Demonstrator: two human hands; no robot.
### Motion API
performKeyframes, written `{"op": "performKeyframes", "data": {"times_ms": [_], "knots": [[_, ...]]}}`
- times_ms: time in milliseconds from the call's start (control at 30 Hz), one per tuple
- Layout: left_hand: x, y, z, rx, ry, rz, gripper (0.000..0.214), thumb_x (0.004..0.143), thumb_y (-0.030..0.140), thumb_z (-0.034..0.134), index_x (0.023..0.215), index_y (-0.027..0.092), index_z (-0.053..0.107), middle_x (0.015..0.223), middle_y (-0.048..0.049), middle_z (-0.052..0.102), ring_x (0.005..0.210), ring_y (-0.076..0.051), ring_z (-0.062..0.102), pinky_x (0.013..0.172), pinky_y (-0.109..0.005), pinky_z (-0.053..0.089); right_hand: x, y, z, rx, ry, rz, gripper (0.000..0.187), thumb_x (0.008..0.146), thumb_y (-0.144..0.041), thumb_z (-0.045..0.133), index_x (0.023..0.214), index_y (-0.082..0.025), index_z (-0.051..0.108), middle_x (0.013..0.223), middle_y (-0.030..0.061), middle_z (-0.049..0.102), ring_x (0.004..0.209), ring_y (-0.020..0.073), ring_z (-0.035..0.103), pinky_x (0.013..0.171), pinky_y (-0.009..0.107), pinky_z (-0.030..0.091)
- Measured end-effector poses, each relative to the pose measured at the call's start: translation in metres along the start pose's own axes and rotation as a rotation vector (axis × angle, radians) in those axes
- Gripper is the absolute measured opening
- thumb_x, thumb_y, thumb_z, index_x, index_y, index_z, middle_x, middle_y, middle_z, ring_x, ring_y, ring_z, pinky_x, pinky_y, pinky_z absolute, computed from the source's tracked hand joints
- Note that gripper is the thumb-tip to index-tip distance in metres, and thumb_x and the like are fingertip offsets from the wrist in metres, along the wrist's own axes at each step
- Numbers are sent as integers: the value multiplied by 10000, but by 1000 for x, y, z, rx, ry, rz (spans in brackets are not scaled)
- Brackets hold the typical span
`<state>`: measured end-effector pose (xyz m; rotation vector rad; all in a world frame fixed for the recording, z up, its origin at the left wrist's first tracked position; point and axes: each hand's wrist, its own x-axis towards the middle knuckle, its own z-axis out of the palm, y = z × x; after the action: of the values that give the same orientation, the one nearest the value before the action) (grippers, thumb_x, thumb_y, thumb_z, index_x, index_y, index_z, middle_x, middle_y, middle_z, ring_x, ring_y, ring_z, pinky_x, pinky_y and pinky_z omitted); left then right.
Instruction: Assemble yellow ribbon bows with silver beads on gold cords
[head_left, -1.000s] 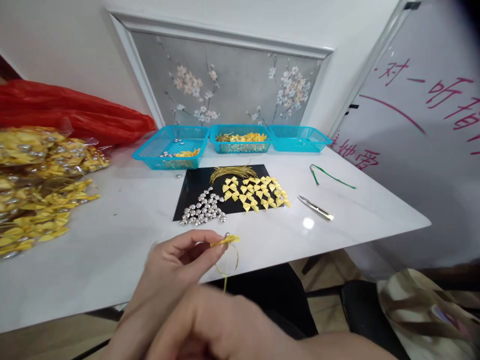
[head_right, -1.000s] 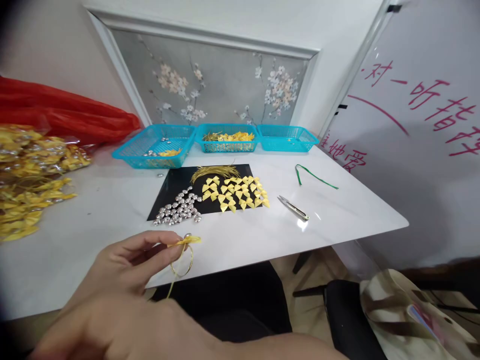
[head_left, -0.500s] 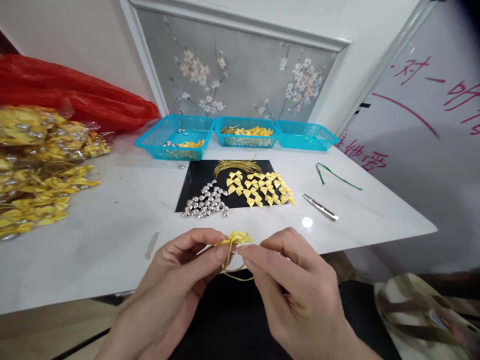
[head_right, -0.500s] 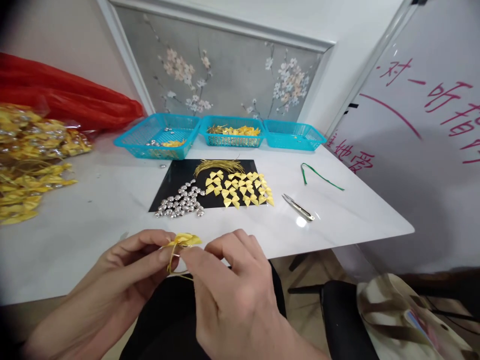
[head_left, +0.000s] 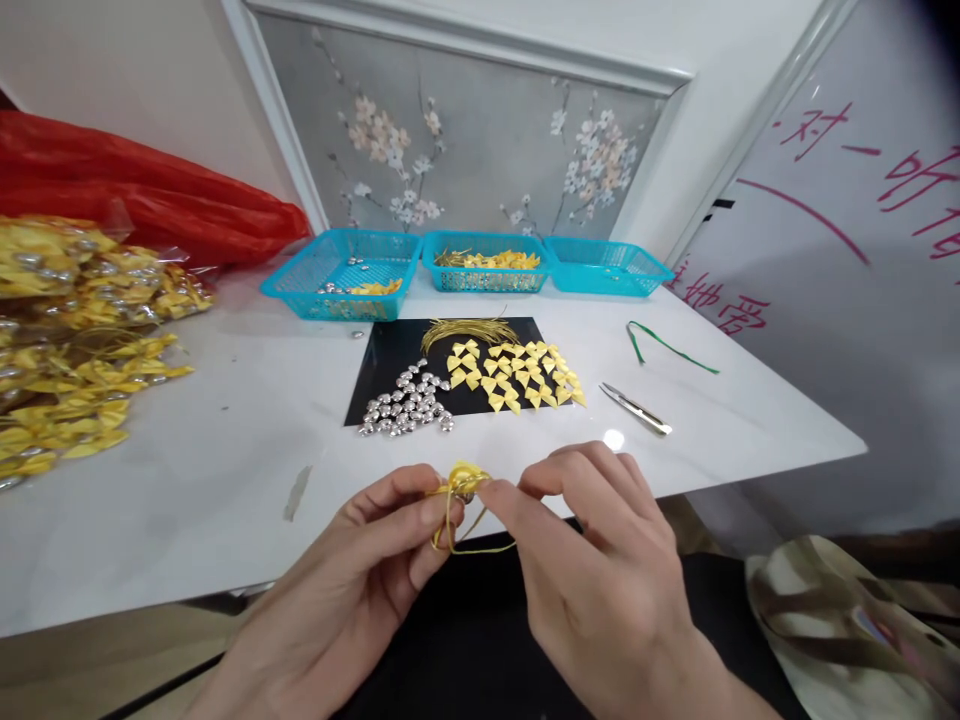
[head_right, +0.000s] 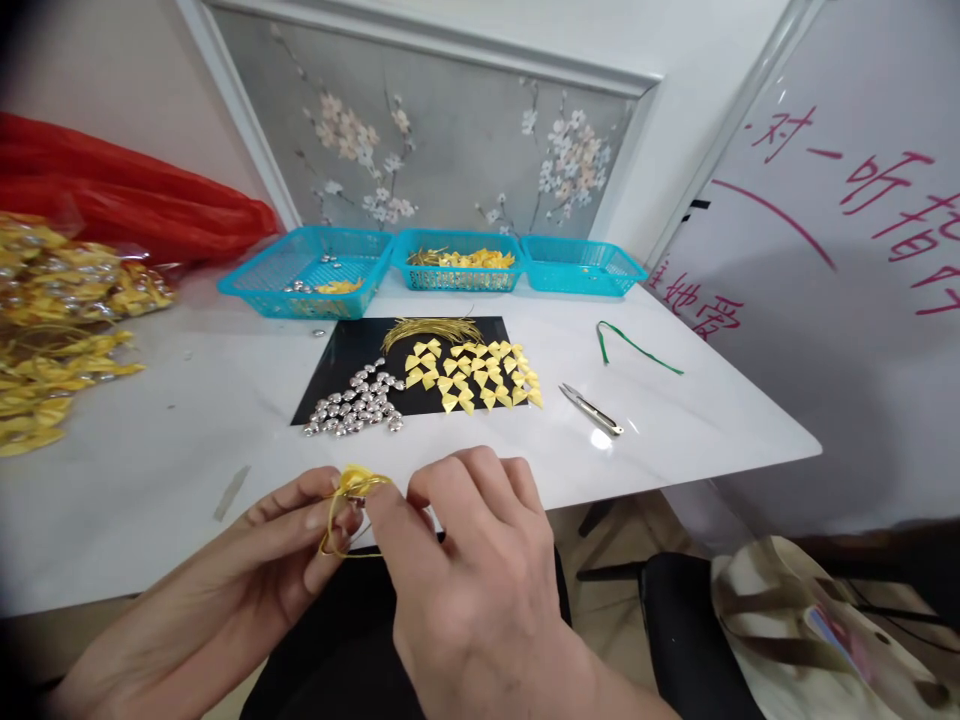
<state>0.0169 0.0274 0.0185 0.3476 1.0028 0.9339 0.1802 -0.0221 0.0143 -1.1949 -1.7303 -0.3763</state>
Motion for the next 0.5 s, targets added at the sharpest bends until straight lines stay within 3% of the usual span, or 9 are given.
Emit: {"op": "performKeyframes", "data": {"times_ms": [267,500], "knots": [[2,0,1,-31,43,-24,335,781,-162,625,683,117,784,655,-75,773,566,-154,771,557,-198,657,1,-1,1,-17,-18,-12,292,979,-27,536,918,-108,810,703,66,645,639,179,496,603,348,327],[2,0,3,-43,86,-19,391,831,-175,549,685,111,774,661,-79,768,560,-154,775,541,-195,655,1,-1,1,-18,-40,-6,369,1031,-75,456,924,-100,808,717,75,632,662,194,505,624,358,345]]}}
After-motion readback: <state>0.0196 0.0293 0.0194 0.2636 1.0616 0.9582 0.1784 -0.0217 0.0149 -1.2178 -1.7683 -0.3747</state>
